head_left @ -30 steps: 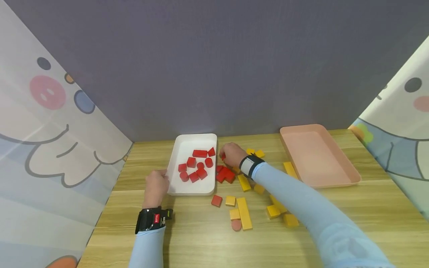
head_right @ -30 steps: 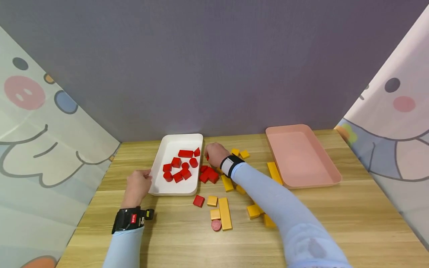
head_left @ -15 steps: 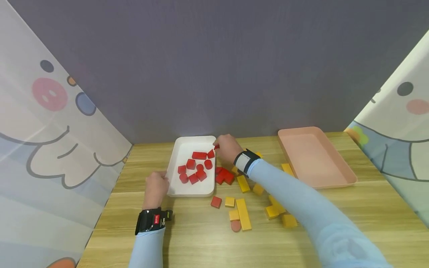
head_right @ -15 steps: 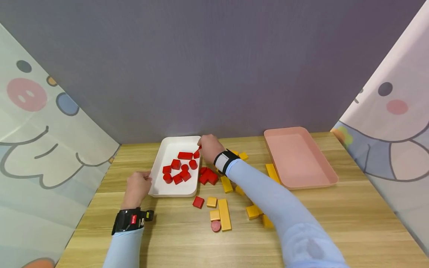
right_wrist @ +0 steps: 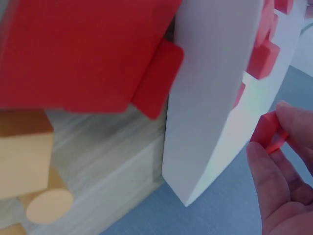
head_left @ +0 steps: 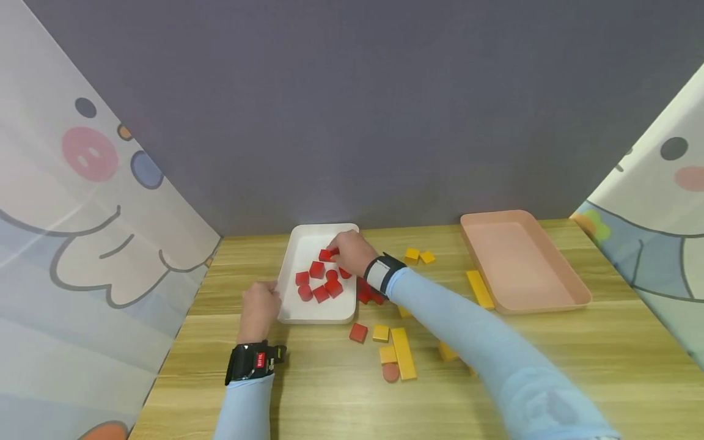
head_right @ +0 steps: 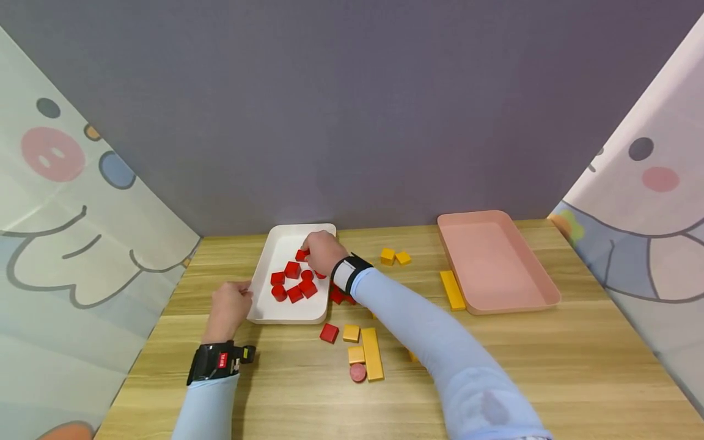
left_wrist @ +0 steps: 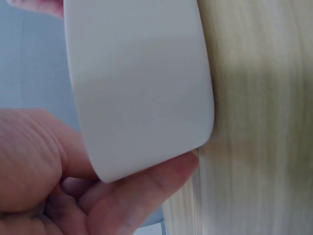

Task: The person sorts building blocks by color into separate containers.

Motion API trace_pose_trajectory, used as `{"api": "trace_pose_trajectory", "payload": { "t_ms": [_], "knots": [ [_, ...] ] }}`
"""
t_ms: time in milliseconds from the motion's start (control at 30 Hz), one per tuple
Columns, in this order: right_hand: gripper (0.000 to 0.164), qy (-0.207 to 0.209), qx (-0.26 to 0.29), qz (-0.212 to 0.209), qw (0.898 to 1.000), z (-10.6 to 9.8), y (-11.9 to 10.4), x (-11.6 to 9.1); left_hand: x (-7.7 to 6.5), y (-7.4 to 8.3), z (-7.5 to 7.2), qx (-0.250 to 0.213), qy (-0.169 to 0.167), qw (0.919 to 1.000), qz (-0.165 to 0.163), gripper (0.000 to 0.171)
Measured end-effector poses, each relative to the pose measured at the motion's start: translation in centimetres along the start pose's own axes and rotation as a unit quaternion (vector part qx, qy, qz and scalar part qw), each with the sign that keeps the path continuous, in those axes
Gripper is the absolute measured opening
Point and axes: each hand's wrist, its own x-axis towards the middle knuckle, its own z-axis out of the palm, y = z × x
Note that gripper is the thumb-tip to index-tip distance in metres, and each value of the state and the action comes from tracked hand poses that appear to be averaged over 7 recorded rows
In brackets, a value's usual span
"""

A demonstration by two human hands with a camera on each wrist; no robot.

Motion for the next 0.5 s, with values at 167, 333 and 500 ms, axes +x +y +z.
{"api": "trace_pose_trajectory", "payload": {
  "t_ms": [167, 333, 500],
  "knots": [
    [0.036, -0.021, 0.018, 0.003, 1.000, 0.8, 0.3, 0.1, -0.1, 0.2, -0.1, 0.000, -0.007, 1.0000, -0.004, 0.038],
    [0.034, -0.028, 0.001, 0.001, 1.000, 1.7, 0.2, 0.4, 0.1, 0.1, -0.1, 0.002, -0.007, 1.0000, -0.006, 0.038],
    [0.034, -0.036, -0.009, -0.004, 0.999, 2.1, 0.0, 0.7, 0.3, -0.1, 0.1, 0.002, -0.003, 1.0000, -0.001, 0.038]
  ]
}}
